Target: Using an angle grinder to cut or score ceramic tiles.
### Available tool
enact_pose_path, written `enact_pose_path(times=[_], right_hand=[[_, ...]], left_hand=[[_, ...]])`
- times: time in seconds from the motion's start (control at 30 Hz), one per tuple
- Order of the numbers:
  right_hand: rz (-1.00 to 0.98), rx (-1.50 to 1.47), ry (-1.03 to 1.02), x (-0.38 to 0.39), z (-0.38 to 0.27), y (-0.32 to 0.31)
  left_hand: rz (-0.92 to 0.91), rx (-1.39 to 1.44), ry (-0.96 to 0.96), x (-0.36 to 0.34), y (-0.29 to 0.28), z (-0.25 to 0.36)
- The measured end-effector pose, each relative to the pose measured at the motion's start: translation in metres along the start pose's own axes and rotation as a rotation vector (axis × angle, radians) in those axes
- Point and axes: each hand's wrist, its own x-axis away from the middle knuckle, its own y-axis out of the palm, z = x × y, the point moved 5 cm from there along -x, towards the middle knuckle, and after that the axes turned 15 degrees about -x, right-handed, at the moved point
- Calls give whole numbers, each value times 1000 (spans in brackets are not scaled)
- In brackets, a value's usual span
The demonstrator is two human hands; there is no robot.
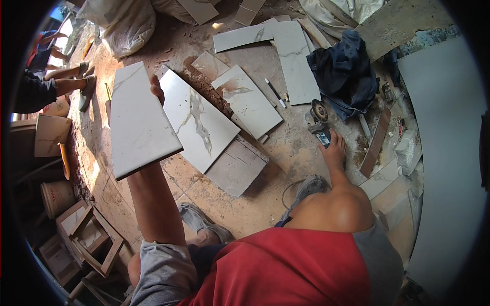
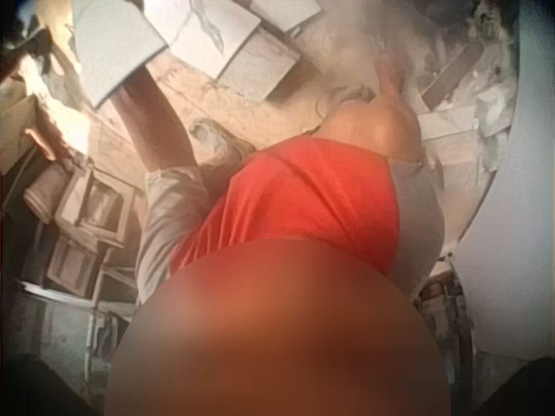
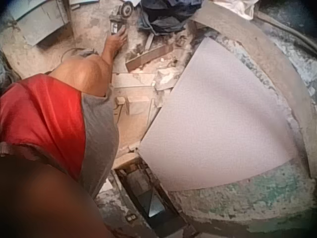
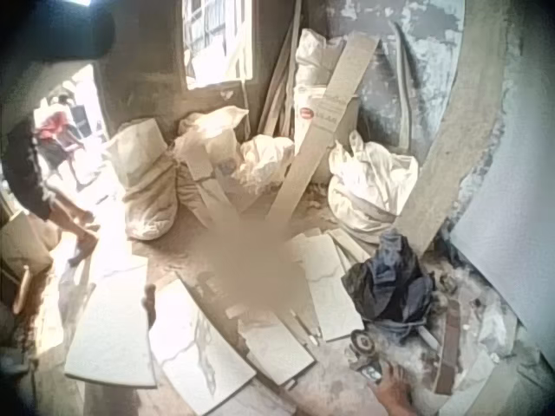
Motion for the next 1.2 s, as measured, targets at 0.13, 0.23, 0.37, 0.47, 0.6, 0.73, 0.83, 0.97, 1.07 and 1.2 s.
enact_pose_path(times=[0.13, 0.23, 0.37, 0.47, 0.6, 0.73, 0.83, 0.97, 1.07, 1.2], right_hand=[[-18, -75, -8, -5, -3, -1], [-100, -270, 108, -15, -10, -8], [-130, -307, 120, -16, -17, -17], [-104, -215, 69, -8, -22, -16], [-91, -208, 50, 4, -28, -8], [-54, -158, 52, 3, -31, -12], [-102, -158, 72, 2, -31, -13], [-106, -131, 48, 4, -35, -14], [-99, -141, 30, 9, -35, -19], [-48, -175, -35, 23, -36, -45]], left_hand=[[98, -23, 2, 9, -19, -7], [-51, -254, 178, -1, -12, -3], [439, -248, 219, 1, -22, -6], [470, -256, 215, 3, -16, -5], [509, -282, 224, 6, -13, -3], [554, -297, 260, 10, -10, 0], [555, -302, 278, 13, -10, 2], [497, -299, 308, 15, -13, 5], [476, -299, 319, 17, -15, 5], [441, -296, 310, 18, -9, 6]])
